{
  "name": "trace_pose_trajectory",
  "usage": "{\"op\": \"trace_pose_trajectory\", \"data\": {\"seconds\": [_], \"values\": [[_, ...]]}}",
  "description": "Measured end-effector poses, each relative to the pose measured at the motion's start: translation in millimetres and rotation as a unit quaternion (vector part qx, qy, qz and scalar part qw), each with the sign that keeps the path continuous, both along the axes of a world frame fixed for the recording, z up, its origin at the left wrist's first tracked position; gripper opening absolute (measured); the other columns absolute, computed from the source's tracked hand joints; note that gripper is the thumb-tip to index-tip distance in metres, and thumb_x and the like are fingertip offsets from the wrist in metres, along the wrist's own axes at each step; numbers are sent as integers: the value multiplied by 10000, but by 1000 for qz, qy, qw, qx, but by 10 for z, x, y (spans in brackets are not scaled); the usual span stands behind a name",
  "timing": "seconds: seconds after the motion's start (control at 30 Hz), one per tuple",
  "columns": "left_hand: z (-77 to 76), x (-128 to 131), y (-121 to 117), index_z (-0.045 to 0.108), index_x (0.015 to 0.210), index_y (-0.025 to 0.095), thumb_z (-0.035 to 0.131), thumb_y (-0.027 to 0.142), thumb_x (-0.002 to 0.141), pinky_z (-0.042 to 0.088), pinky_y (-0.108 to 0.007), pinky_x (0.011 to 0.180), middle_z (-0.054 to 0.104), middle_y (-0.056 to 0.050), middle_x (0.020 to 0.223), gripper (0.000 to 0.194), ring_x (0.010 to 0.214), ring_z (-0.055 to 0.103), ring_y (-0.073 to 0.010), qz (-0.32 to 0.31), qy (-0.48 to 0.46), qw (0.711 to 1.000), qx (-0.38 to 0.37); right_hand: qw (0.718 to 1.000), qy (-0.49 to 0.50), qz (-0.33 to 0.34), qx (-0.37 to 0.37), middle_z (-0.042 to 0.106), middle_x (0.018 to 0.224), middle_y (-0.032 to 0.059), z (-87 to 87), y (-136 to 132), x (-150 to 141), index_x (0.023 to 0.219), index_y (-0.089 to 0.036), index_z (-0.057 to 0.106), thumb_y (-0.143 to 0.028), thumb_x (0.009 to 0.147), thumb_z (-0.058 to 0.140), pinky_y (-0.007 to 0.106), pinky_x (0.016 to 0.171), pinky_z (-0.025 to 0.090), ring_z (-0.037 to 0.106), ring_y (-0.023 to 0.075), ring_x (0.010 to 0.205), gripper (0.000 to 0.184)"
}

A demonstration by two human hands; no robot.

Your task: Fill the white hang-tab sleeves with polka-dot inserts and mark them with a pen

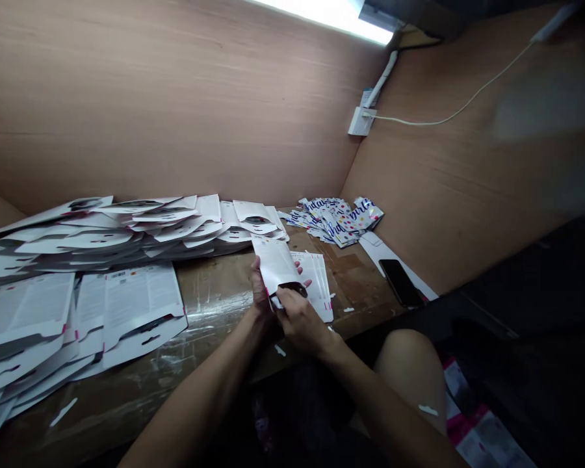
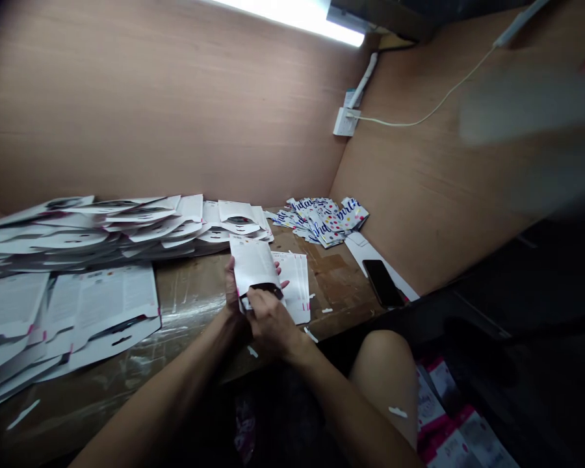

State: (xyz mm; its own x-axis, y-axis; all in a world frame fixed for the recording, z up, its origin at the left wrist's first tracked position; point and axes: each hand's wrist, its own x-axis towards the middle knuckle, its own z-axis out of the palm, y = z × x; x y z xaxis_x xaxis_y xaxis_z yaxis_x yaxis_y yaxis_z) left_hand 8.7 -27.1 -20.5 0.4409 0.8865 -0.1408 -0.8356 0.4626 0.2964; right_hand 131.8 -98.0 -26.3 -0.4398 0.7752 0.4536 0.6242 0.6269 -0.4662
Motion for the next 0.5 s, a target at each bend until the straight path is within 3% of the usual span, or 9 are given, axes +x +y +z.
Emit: {"op": "trace_pose_trajectory", "data": {"seconds": [0.07, 0.13, 0.2, 0.3, 0.37, 0.5], "values": [[6, -48, 29, 592, 1420, 61, 470, 824, 903, 556, -662, 1034, 776, -230, 1161, 931, 1025, 775, -375, -3, -21, 1000, -6, 999, -28, -30, 28, 584, 1491, 232, 79, -121, -98, 1560, -161, 514, -240, 1029, 529, 609, 1171, 453, 516, 398, 1422, 537], [11, -90, 44, 582, 1438, 60, 457, 826, 907, 542, -665, 1056, 766, -234, 1197, 941, 1050, 769, -374, -5, -41, 999, -4, 995, -52, -76, 27, 513, 1548, 229, 142, -207, -149, 1583, -217, 495, -346, 1037, 590, 661, 1179, 411, 429, 440, 1475, 569], [11, -99, 41, 563, 1475, 81, 475, 806, 918, 519, -670, 1084, 759, -224, 1227, 919, 1069, 765, -367, -1, -46, 999, -2, 995, -72, -69, -21, 587, 1412, 213, 198, -183, -129, 1529, -242, 539, -444, 1035, 620, 616, 1099, 488, 529, 417, 1349, 539], [5, -67, 25, 544, 1502, 90, 487, 796, 925, 508, -683, 1089, 762, -219, 1207, 913, 1049, 768, -360, 0, -30, 999, -14, 993, -94, 20, -73, 662, 1211, 158, 255, -14, -25, 1469, -211, 552, -514, 1033, 627, 504, 988, 562, 625, 334, 1132, 536], [6, -50, 24, 545, 1492, 81, 489, 795, 926, 522, -679, 1074, 769, -214, 1164, 913, 1006, 774, -345, 11, -24, 999, -25, 995, -89, 37, -36, 665, 1250, 168, 251, 24, 19, 1502, -181, 513, -479, 1043, 619, 501, 1013, 556, 622, 333, 1170, 558], [7, -41, 32, 566, 1448, 77, 525, 792, 908, 553, -659, 1039, 774, -196, 1111, 896, 983, 768, -332, 51, -30, 998, -21, 992, -35, -73, 93, 592, 1460, 233, 105, -264, -58, 1583, -124, 440, -392, 1066, 571, 577, 1166, 452, 509, 383, 1405, 597]]}}
